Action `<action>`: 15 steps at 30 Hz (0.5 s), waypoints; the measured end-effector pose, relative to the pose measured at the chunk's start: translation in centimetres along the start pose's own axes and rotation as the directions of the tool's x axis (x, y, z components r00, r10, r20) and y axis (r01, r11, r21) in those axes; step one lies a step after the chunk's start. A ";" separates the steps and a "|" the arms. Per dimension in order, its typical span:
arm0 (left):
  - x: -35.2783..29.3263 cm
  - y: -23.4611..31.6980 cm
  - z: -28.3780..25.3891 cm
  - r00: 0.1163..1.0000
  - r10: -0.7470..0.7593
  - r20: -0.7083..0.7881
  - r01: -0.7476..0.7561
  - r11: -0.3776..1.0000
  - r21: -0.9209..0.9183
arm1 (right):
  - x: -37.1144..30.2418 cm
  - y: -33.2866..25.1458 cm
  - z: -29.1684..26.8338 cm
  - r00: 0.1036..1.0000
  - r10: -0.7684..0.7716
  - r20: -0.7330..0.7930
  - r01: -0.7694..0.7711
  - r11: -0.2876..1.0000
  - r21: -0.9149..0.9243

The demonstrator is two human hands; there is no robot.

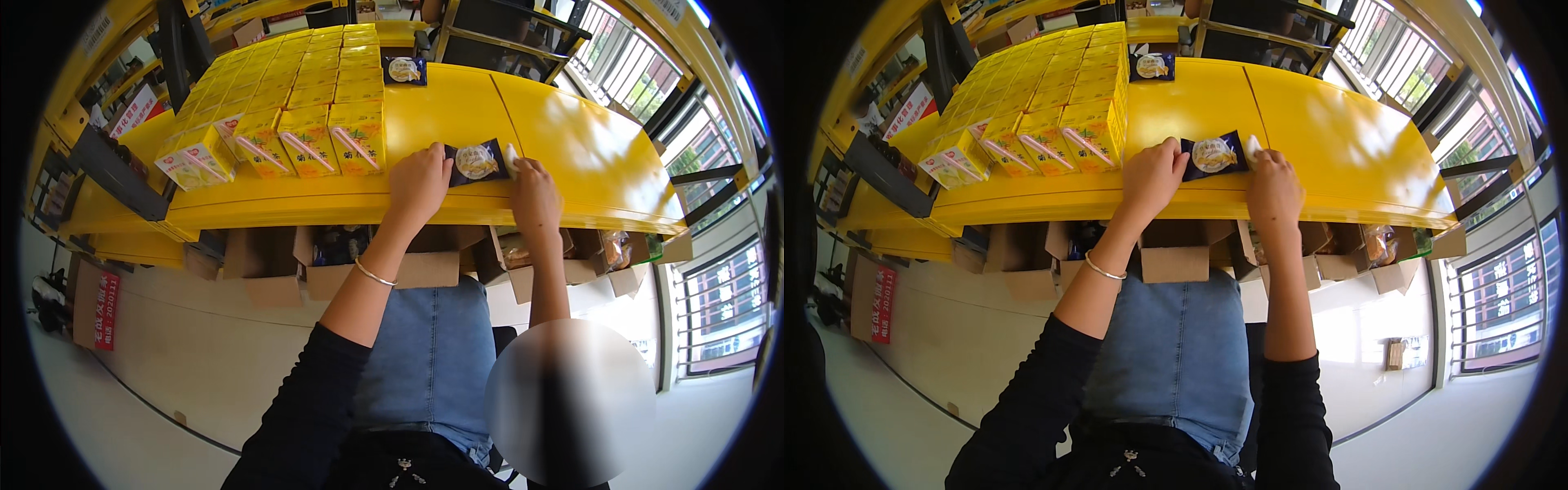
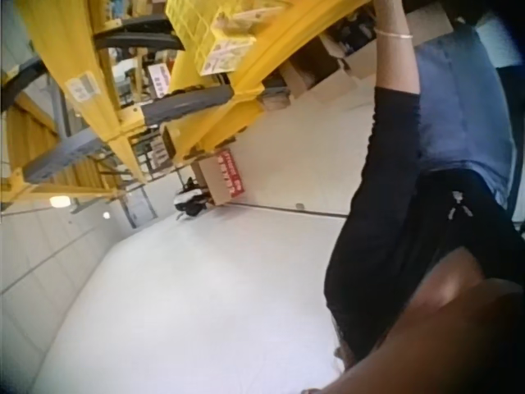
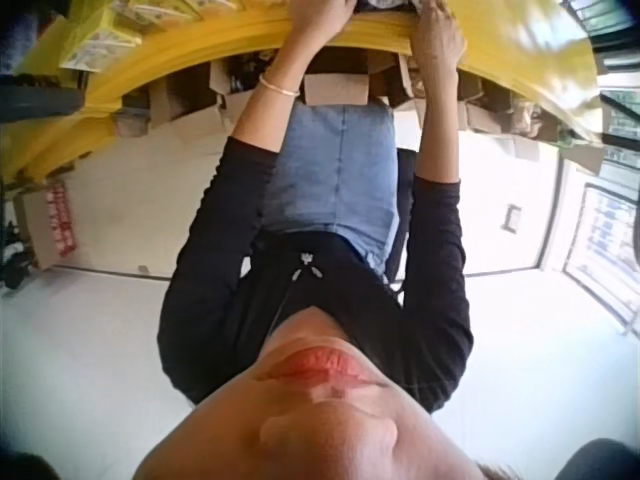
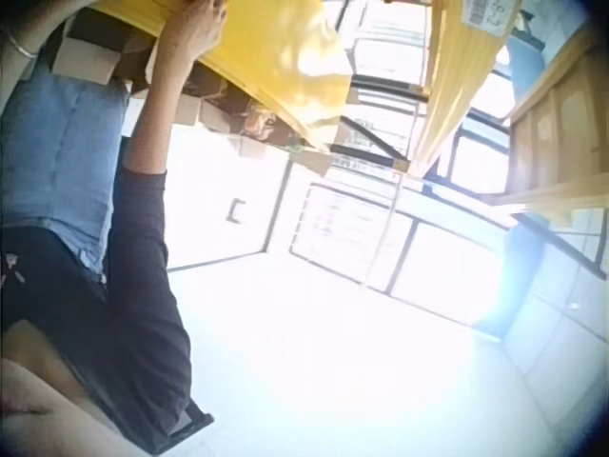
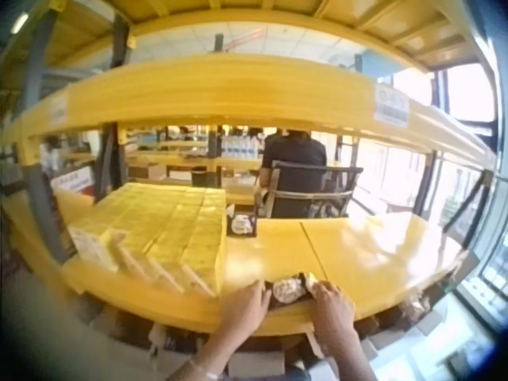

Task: The person wipes the surface of small blue snack packages with a pink cloth on a yellow table. They handle the packages one at a time, wiping each and placing them in a neat row. The person also briefly handles a small yellow box.

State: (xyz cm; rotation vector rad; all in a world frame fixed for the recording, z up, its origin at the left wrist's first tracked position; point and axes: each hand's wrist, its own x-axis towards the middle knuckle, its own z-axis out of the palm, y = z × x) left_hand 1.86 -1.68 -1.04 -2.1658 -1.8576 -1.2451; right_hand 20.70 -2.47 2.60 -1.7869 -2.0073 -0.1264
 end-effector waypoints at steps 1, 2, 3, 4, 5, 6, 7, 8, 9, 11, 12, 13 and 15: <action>0.0 -0.2 0.1 1.000 0.000 0.006 0.000 1.000 -0.010 | 0.3 -0.2 -0.9 0.999 0.046 0.003 -0.046 0.999 0.006; 0.0 -0.4 0.2 1.000 0.008 -0.011 -0.008 1.000 -0.009 | 0.5 -0.5 -1.7 0.996 0.092 0.006 -0.092 0.996 0.011; 0.0 -0.6 -0.2 1.000 0.012 -0.027 -0.013 1.000 -0.002 | 0.5 -1.5 -2.3 0.991 -0.025 -0.130 0.034 0.997 0.063; -0.2 -0.5 -0.1 0.999 0.021 -0.030 -0.021 1.000 -0.001 | 0.2 -2.6 -2.4 0.957 -0.121 -0.262 0.151 0.984 0.097; -0.3 -0.5 0.1 0.999 0.029 -0.027 -0.029 1.000 -0.001 | -0.1 -3.8 -2.4 0.896 -0.207 -0.392 0.272 0.955 0.116; -0.4 -0.7 -0.4 0.999 0.031 -0.027 -0.031 0.999 0.014 | -0.3 -5.5 -2.2 0.861 -0.310 -0.403 0.375 0.923 0.091; -0.3 -0.7 -0.5 0.999 0.046 -0.016 -0.046 0.999 0.019 | -0.5 -6.3 -1.2 0.858 -0.373 -0.353 0.428 0.899 0.093; -0.3 -0.5 -0.5 0.998 0.018 0.054 -0.019 0.999 0.026 | -0.6 -6.6 -0.1 0.849 -0.435 -0.302 0.481 0.871 0.100; -0.1 -0.3 -0.8 0.992 -0.010 0.123 0.005 0.999 0.041 | -0.4 -6.6 1.1 0.856 -0.419 -0.304 0.468 0.877 0.108; 0.0 0.0 -0.6 0.992 0.017 0.123 -0.025 0.998 0.060 | -0.4 -6.4 2.7 0.868 -0.385 -0.313 0.438 0.891 0.120; -0.1 -0.2 -0.4 0.997 0.017 0.082 -0.021 0.999 0.040 | -0.5 -6.3 3.2 0.877 -0.369 -0.309 0.424 0.896 0.134; -0.2 -0.4 -0.3 0.999 0.017 0.041 -0.018 1.000 0.020 | -0.5 -6.0 3.5 0.885 -0.352 -0.306 0.409 0.901 0.147; -0.4 -0.4 -0.2 1.000 0.005 -0.003 -0.005 1.000 0.009 | -0.4 -5.5 3.5 0.906 -0.320 -0.276 0.380 0.904 0.196</action>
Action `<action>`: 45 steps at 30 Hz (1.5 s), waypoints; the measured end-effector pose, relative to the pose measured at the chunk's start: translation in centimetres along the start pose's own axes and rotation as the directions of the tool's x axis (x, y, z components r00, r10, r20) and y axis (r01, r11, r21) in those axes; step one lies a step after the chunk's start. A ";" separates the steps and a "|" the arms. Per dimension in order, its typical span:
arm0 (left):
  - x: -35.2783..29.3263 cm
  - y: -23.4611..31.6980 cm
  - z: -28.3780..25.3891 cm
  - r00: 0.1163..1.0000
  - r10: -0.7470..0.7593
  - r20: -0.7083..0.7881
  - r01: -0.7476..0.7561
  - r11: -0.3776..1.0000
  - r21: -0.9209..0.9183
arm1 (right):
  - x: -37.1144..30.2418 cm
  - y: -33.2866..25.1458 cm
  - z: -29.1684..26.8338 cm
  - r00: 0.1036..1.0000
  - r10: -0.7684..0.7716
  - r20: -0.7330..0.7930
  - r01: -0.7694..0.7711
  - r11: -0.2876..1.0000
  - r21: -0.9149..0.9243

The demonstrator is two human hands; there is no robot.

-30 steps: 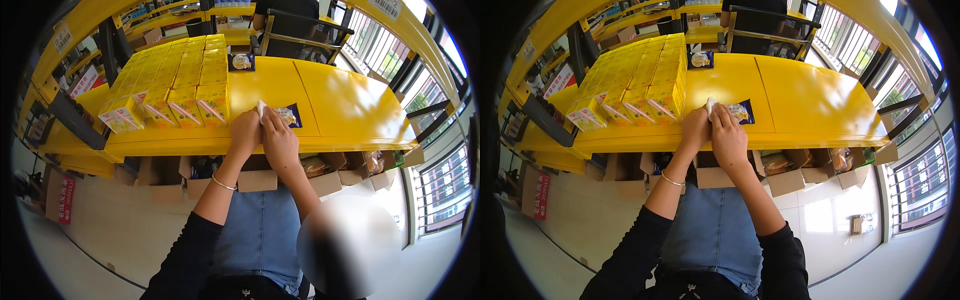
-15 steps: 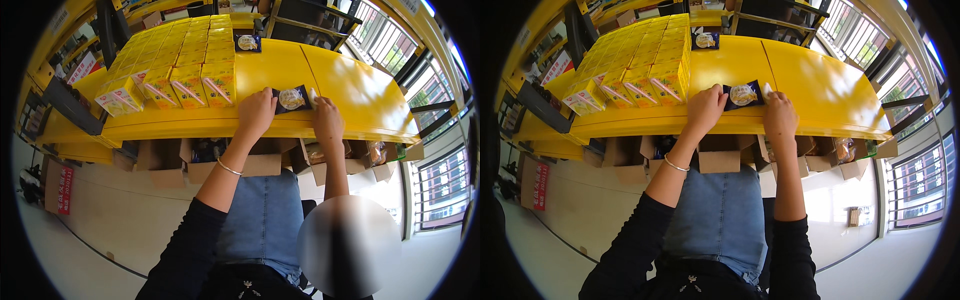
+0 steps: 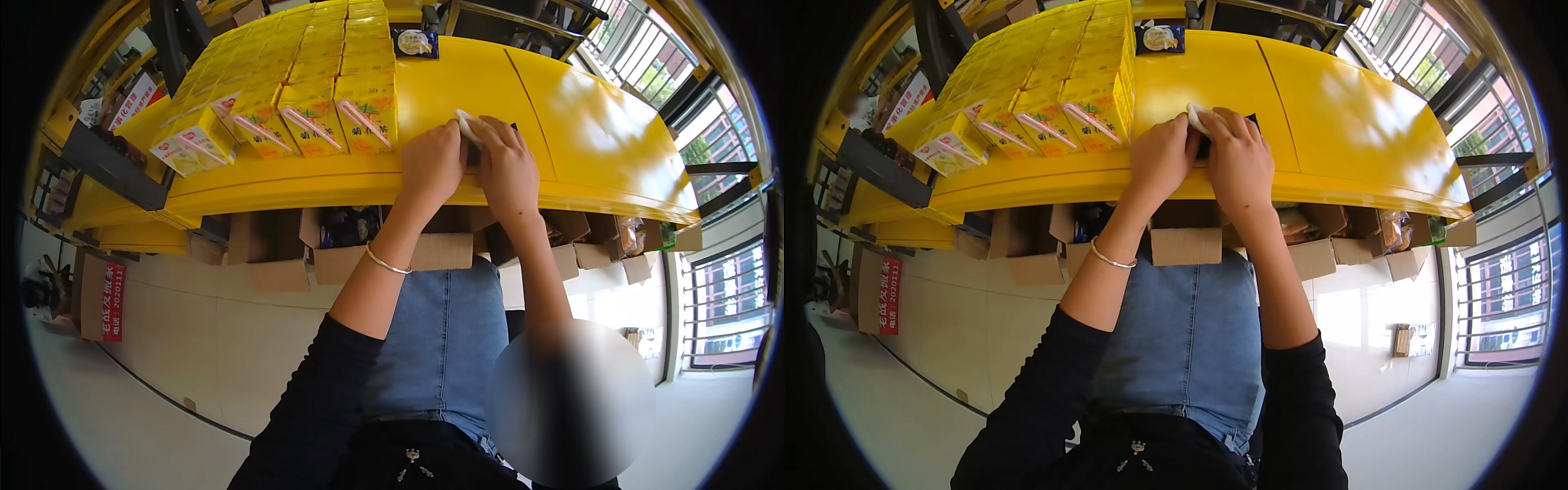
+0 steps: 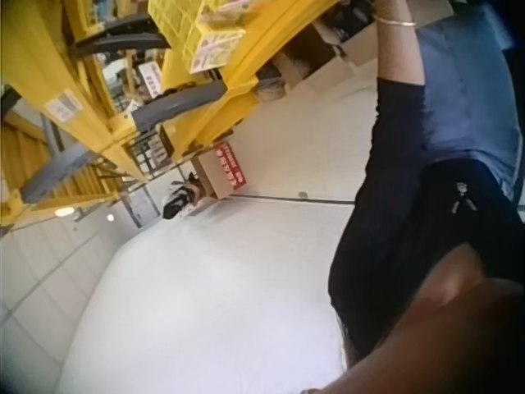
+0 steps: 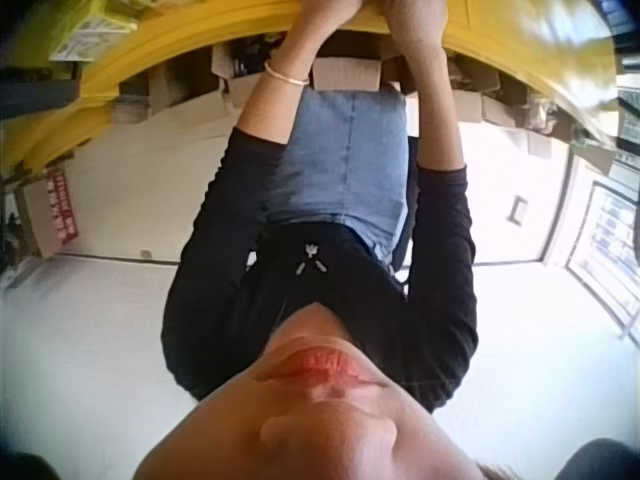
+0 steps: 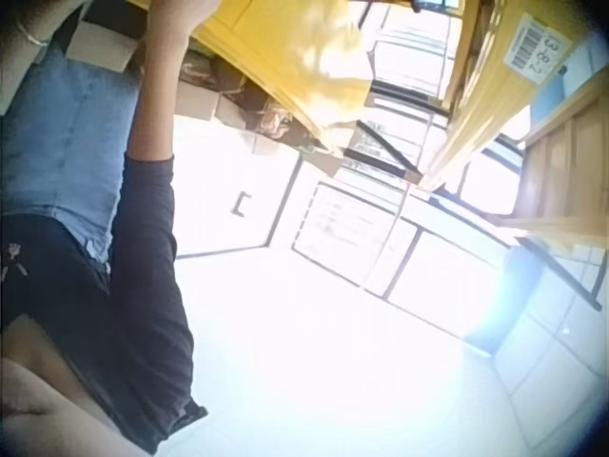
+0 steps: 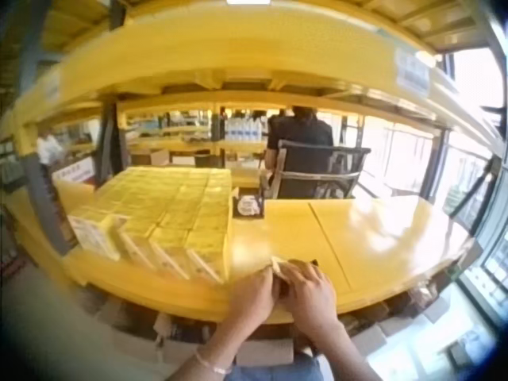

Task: The person wipes the surface of small blue snack packages with a pink cloth on a yellow table. They handle the packages one at a time, wiping each and placing them in a neat row. The person also briefly handles a small yellow box.

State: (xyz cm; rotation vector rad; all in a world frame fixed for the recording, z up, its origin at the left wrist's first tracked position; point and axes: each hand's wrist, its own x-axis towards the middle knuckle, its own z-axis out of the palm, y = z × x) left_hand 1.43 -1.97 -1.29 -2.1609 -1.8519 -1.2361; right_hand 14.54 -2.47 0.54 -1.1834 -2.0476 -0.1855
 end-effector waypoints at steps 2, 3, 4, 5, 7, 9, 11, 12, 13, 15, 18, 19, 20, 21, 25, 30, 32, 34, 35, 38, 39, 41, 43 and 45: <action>0.1 -0.1 0.1 1.000 0.002 -0.002 -0.002 1.000 0.001 | 0.5 0.8 -0.2 0.996 0.070 0.052 -0.067 0.997 -0.046; 0.2 -0.1 0.1 1.000 0.006 -0.006 -0.006 1.000 0.001 | 0.9 1.2 -0.5 0.992 0.104 0.074 -0.099 0.993 -0.072; 0.2 -0.1 0.1 1.000 0.005 -0.009 -0.005 1.000 -0.024 | 1.4 1.4 -1.2 0.976 0.166 0.140 -0.147 0.980 -0.137; 0.1 0.0 0.1 1.000 0.004 -0.012 -0.005 0.999 -0.048 | 1.6 2.1 -1.5 0.962 0.204 0.180 -0.173 0.970 -0.173; 0.3 0.2 0.1 1.000 -0.003 -0.015 0.002 0.998 -0.063 | 2.2 3.6 -2.1 0.928 0.275 0.251 -0.213 0.945 -0.247; 0.2 0.3 0.0 1.000 -0.022 -0.013 0.022 0.999 -0.043 | 2.1 5.1 -2.5 0.932 0.290 0.219 -0.228 0.936 -0.267; 0.3 0.5 -0.1 0.999 -0.035 0.019 0.036 0.999 -0.036 | 1.7 5.9 -3.5 0.920 0.353 0.173 -0.275 0.893 -0.357; 0.3 0.4 -0.2 0.998 -0.044 0.035 0.045 0.999 -0.030 | 1.2 6.2 -3.7 0.929 0.344 0.134 -0.277 0.890 -0.362; 0.3 0.4 -0.2 0.999 -0.040 0.031 0.041 0.999 -0.023 | 0.7 5.5 -4.2 0.972 0.221 0.085 -0.188 0.938 -0.291; 0.1 0.4 -0.3 0.999 -0.037 0.026 0.037 0.999 -0.006 | -0.5 3.1 -4.7 0.999 -0.025 -0.035 0.019 0.987 -0.158; 0.2 0.5 -0.3 1.000 0.018 0.021 -0.017 0.999 -0.029 | -2.6 -0.2 -4.1 0.991 -0.118 0.067 0.127 0.980 -0.151; 0.2 0.5 -0.3 1.000 0.010 0.028 -0.009 1.000 -0.010 | -2.9 -0.1 -4.1 0.995 -0.086 0.047 0.091 0.987 -0.133; 0.1 0.5 -0.2 0.999 0.001 0.034 -0.001 1.000 0.009 | -3.2 0.4 -4.2 0.998 -0.052 0.027 0.055 0.992 -0.115; 0.0 0.6 -0.1 0.999 -0.015 0.034 0.014 1.000 0.025 | -3.2 1.0 -4.3 1.000 -0.027 0.013 0.028 0.995 -0.096; 0.1 0.7 -0.2 0.999 -0.026 0.046 0.026 1.000 0.009 | -3.5 4.4 -4.9 0.994 0.109 -0.002 -0.107 0.977 -0.183; 0.0 0.9 -0.7 0.984 0.075 -0.160 -0.086 0.995 -0.059 | -3.4 5.6 -5.6 0.985 0.170 0.019 -0.164 0.968 -0.190; 0.1 0.7 -0.8 0.977 0.146 -0.152 -0.164 0.980 -0.113 | -3.5 5.1 -5.1 0.992 0.124 0.018 -0.118 0.974 -0.195; 0.2 0.3 -0.9 0.975 0.209 -0.074 -0.220 0.956 -0.194 | -3.5 5.0 -4.4 0.996 0.094 -0.001 -0.093 0.986 -0.140; 0.2 0.1 -0.9 0.980 0.198 0.006 -0.192 0.959 -0.206 | -3.4 4.8 -4.1 0.997 0.079 -0.011 -0.080 0.991 -0.112; 0.4 0.5 -1.6 0.966 0.208 0.153 -0.169 0.958 -0.233 | -2.7 3.6 -3.7 0.978 0.202 -0.052 -0.197 0.976 0.090; 0.4 0.6 -1.8 0.962 0.237 0.132 -0.201 0.950 -0.237 | -2.4 3.1 -3.7 0.969 0.243 -0.051 -0.232 0.959 0.163; 0.3 0.7 -2.0 0.956 0.277 0.099 -0.246 0.937 -0.249 | -2.0 2.5 -3.6 0.975 0.214 -0.059 -0.197 0.957 0.214; 0.3 0.8 -2.2 0.952 0.297 0.074 -0.269 0.926 -0.264 | -1.7 2.0 -3.4 0.981 0.173 -0.083 -0.149 0.960 0.237; 0.3 0.2 -1.5 0.973 0.215 0.081 -0.164 0.897 -0.410 | -1.3 1.3 -3.0 0.985 0.118 -0.124 -0.086 0.968 0.236</action>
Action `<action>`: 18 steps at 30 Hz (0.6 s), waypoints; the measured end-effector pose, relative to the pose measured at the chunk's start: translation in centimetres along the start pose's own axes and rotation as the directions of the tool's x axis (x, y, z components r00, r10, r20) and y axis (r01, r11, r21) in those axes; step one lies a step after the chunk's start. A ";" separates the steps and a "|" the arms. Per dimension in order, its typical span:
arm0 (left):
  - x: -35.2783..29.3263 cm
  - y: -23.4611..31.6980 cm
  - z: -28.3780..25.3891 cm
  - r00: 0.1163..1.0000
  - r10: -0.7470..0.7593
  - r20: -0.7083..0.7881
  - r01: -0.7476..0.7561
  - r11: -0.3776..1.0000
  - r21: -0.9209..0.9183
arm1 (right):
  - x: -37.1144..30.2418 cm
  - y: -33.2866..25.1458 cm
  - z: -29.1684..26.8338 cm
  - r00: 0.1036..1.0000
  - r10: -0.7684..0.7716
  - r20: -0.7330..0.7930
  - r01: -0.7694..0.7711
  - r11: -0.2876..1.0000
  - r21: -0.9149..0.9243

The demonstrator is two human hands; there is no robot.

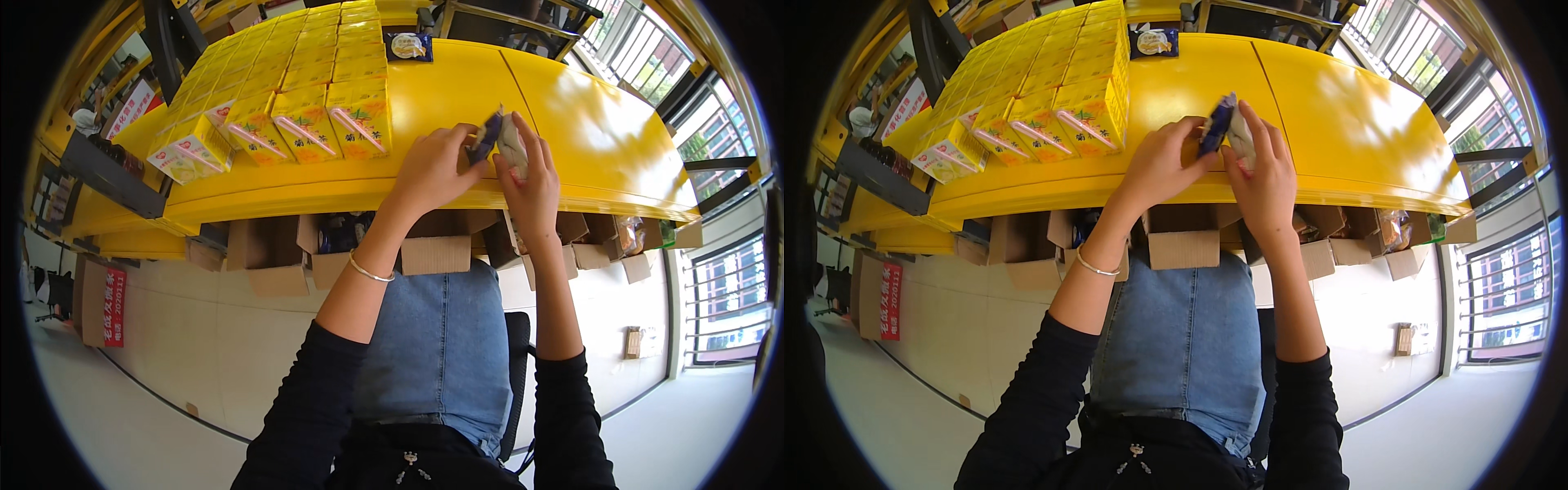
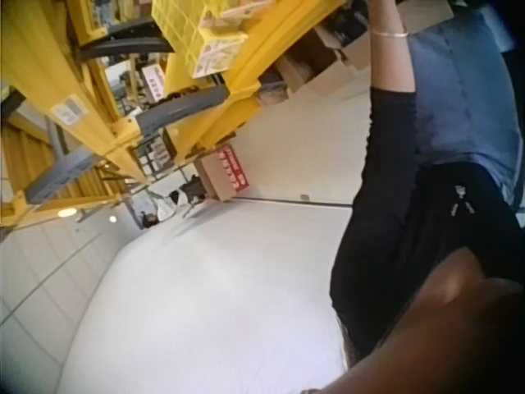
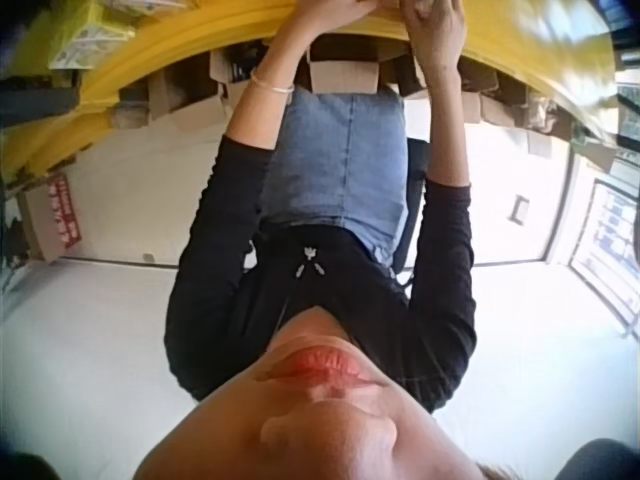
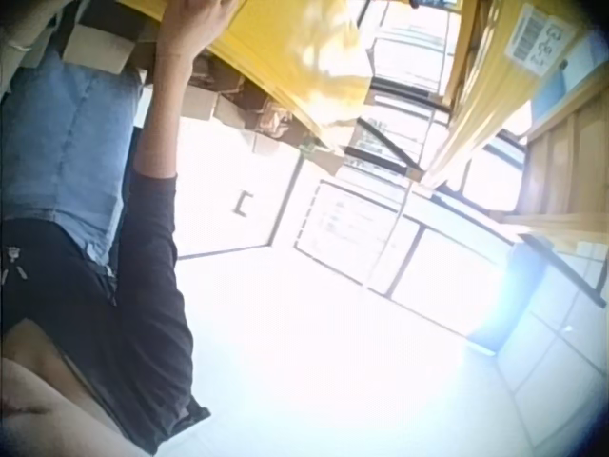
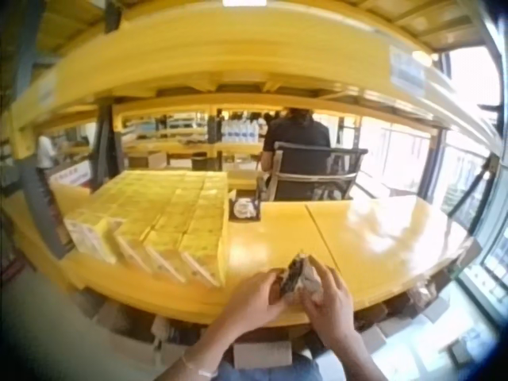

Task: The person wipes the surface of small blue snack packages with a pink cloth on a yellow table. They handle the packages one at a time, wiping each and placing them in a neat row. The person also briefly handles a small yellow box.

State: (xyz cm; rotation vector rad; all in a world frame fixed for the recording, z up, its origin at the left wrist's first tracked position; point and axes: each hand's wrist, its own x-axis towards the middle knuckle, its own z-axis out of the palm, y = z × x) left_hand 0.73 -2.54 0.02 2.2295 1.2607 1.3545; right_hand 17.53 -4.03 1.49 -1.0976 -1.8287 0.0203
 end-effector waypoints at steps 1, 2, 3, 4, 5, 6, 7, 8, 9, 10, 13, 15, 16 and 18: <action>-0.1 -0.6 0.1 0.999 -0.043 -0.010 0.042 0.996 -0.079 | 0.1 -0.7 -0.1 1.000 -0.005 -0.017 0.006 1.000 0.029; 0.0 -1.4 0.2 0.996 -0.089 0.001 0.086 0.964 -0.253 | 0.4 -1.3 -0.1 0.999 -0.011 -0.042 0.013 0.998 0.064; 0.3 -1.2 -0.1 0.991 -0.133 0.024 0.131 0.897 -0.422 | 0.5 -1.6 -0.2 0.998 -0.012 -0.065 0.019 0.995 0.096; 0.5 -1.0 -0.4 0.983 -0.174 0.054 0.172 0.800 -0.575 | 0.6 -1.7 -0.4 0.996 -0.013 -0.089 0.025 0.991 0.128; 0.1 -0.6 -0.7 0.970 -0.209 0.123 0.229 0.629 -0.743 | 0.8 -1.7 -0.5 0.997 -0.045 -0.058 0.050 0.995 0.083; 0.2 -0.6 -1.2 0.953 -0.238 0.188 0.300 0.638 -0.709 | 0.9 -1.8 -0.8 0.997 -0.077 -0.025 0.078 0.996 0.039; 0.1 -0.6 -1.7 0.930 -0.268 0.252 0.367 0.646 -0.669 | 1.0 -1.8 -0.9 0.994 -0.108 0.010 0.108 0.994 -0.003; 0.2 -0.7 -1.9 0.901 -0.299 0.313 0.433 0.650 -0.625 | 0.9 -1.8 -0.9 0.992 -0.125 0.024 0.125 0.992 -0.022; 0.3 -0.7 -1.8 0.886 -0.305 0.348 0.458 0.691 -0.560 | 0.7 -1.8 -0.8 0.989 -0.142 0.038 0.143 0.989 -0.042; 0.5 -0.7 -1.9 0.876 -0.287 0.388 0.467 0.708 -0.530 | 0.6 -1.9 -0.7 0.986 -0.158 0.053 0.161 0.985 -0.062; 0.2 -0.7 -1.6 0.876 -0.245 0.415 0.450 0.724 -0.523 | 0.8 -2.6 -1.3 0.965 -0.239 0.109 0.235 0.971 0.052; 0.2 -0.5 -1.4 0.898 -0.275 0.342 0.414 0.792 -0.449 | 0.9 -2.9 -1.3 0.960 -0.247 0.132 0.237 0.968 0.088; 0.2 -0.3 -1.3 0.909 -0.286 0.304 0.396 0.822 -0.409 | 0.9 -2.4 -1.2 0.972 -0.189 0.139 0.173 0.978 0.117; 0.0 -0.2 -0.3 0.962 -0.237 0.134 0.263 0.936 -0.232 | 0.6 -0.9 -0.9 0.984 -0.077 0.159 0.048 0.983 0.175</action>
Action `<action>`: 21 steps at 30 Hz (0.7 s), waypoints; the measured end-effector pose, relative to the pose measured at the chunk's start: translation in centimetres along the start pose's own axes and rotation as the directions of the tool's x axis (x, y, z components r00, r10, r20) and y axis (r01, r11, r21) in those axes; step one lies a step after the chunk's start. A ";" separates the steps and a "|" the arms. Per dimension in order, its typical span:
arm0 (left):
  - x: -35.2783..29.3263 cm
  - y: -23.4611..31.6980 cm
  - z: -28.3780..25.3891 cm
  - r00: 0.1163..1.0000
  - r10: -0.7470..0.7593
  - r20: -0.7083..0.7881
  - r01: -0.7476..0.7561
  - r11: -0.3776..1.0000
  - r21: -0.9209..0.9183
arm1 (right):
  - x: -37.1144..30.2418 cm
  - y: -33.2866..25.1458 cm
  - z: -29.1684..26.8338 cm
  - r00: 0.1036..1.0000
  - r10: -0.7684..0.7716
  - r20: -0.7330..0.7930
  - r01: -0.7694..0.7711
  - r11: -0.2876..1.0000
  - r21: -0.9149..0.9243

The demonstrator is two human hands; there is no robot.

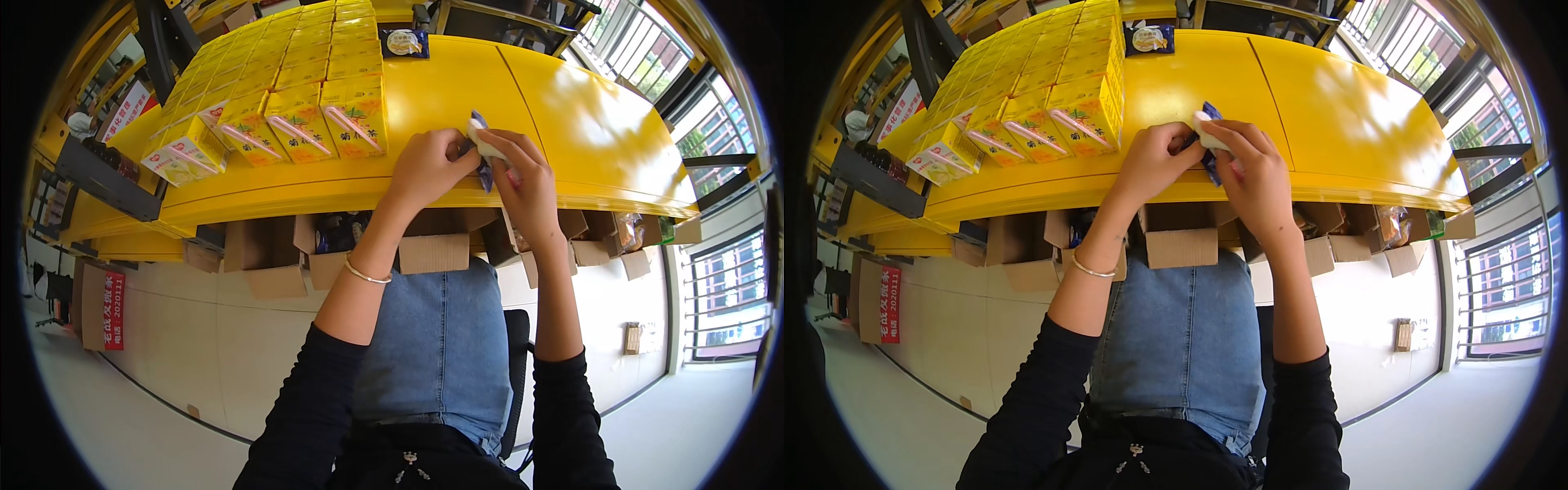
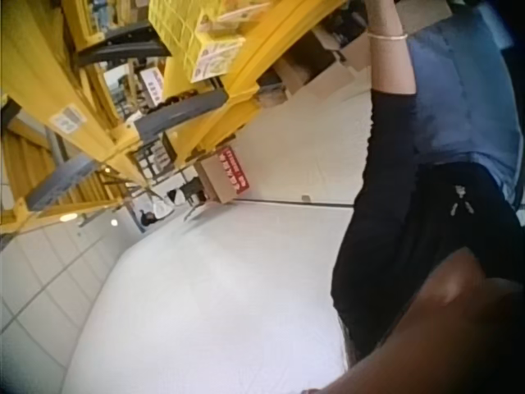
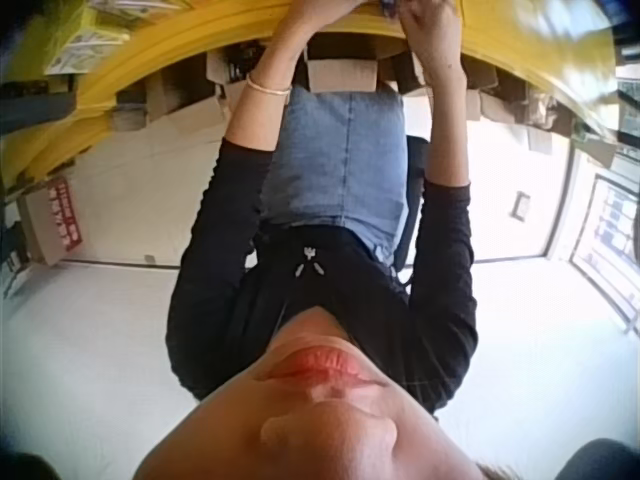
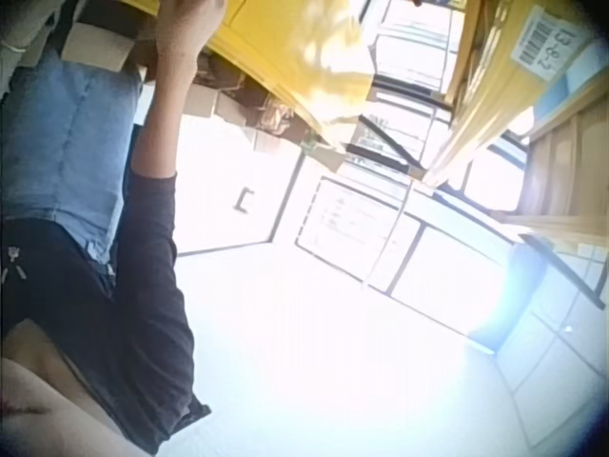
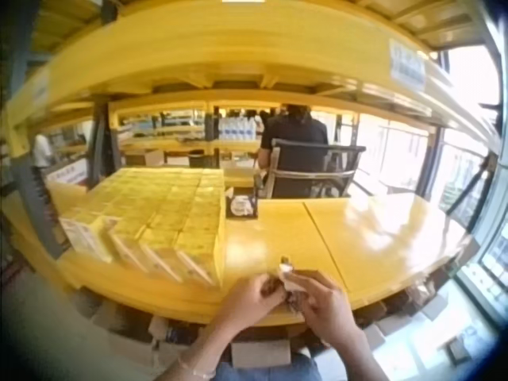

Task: The person wipes the surface of small blue snack packages with a pink cloth on a yellow table. They handle the packages one at a time, wiping each and placing them in a neat row. The person also briefly handles a small yellow box.

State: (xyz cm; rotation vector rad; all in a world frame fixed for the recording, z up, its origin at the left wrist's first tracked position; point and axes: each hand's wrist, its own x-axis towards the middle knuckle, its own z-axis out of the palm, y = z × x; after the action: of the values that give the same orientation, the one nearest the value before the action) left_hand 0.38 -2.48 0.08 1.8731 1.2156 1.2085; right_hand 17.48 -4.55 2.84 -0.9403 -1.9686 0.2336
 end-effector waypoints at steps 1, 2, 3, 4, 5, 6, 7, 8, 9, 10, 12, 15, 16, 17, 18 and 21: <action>-0.1 -0.2 0.3 0.996 0.062 -0.071 -0.054 0.992 0.112 | -0.1 0.3 -0.1 0.997 0.078 0.023 -0.079 0.995 0.056; -0.1 -0.5 0.4 0.992 0.043 -0.117 -0.039 0.999 0.037 | -0.1 0.6 0.0 0.995 0.097 0.036 -0.098 0.994 0.040; 0.0 -0.4 0.5 0.988 0.022 -0.156 -0.029 0.999 -0.042 | -0.2 1.3 -0.1 0.992 0.119 0.046 -0.120 0.993 0.019; 0.0 -0.3 0.6 0.981 -0.002 -0.192 -0.022 0.992 -0.122 | -0.2 1.8 -0.4 0.988 0.142 0.055 -0.143 0.990 -0.002; 0.0 -0.3 0.5 0.990 -0.055 -0.131 0.033 0.987 -0.159 | -0.3 2.2 -0.8 0.988 0.141 0.070 -0.132 0.984 -0.119; -0.1 -0.5 0.2 0.994 -0.056 -0.092 0.038 0.983 -0.178 | -0.3 2.6 -1.1 0.987 0.137 0.084 -0.115 0.967 -0.229; 0.0 -0.7 -0.1 0.997 -0.056 -0.053 0.044 0.979 -0.198 | -0.3 2.8 -1.4 0.986 0.135 0.098 -0.095 0.937 -0.336; 0.1 -0.9 -0.1 0.998 -0.055 -0.014 0.051 0.975 -0.216 | -0.2 3.1 -1.7 0.983 0.167 0.072 -0.126 0.913 -0.388; 0.1 -0.7 -0.1 0.998 -0.068 -0.017 0.063 0.974 -0.216 | 0.1 3.2 -2.0 0.979 0.197 0.041 -0.160 0.884 -0.439; 0.1 -0.5 0.0 0.997 -0.080 -0.019 0.074 0.974 -0.215 | 0.3 3.2 -2.2 0.974 0.226 0.008 -0.193 0.851 -0.487; 0.3 -0.4 0.2 0.996 -0.082 -0.036 0.074 0.978 -0.193 | 0.1 2.0 -1.6 0.989 0.124 -0.076 -0.141 0.944 -0.298; 0.2 -1.7 0.7 0.996 -0.002 -0.095 -0.007 0.996 -0.093 | -0.7 -1.2 -0.1 0.998 -0.068 -0.002 0.067 0.992 -0.103; 0.4 -2.3 0.6 0.991 0.065 -0.114 -0.069 0.997 -0.032 | -1.0 -1.8 0.3 0.986 -0.149 0.072 0.157 0.979 -0.130; 0.4 -2.8 0.6 0.983 0.133 -0.129 -0.130 0.991 0.031 | -1.3 -1.4 1.0 0.984 -0.175 0.029 0.177 0.971 -0.162; 0.5 -2.9 0.7 0.991 0.089 -0.104 -0.089 0.996 0.010 | -1.5 -0.7 1.1 0.985 -0.170 0.029 0.172 0.971 -0.167; 0.6 -2.4 0.8 0.999 -0.036 -0.014 0.035 0.997 -0.066 | -1.9 0.6 0.3 0.990 -0.142 0.019 0.143 0.968 -0.207</action>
State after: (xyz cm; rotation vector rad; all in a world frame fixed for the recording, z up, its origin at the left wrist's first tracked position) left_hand 0.28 -0.97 -2.04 1.7909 1.1980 1.2310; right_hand 18.10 -5.40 1.07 -0.9243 -2.0827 -0.0534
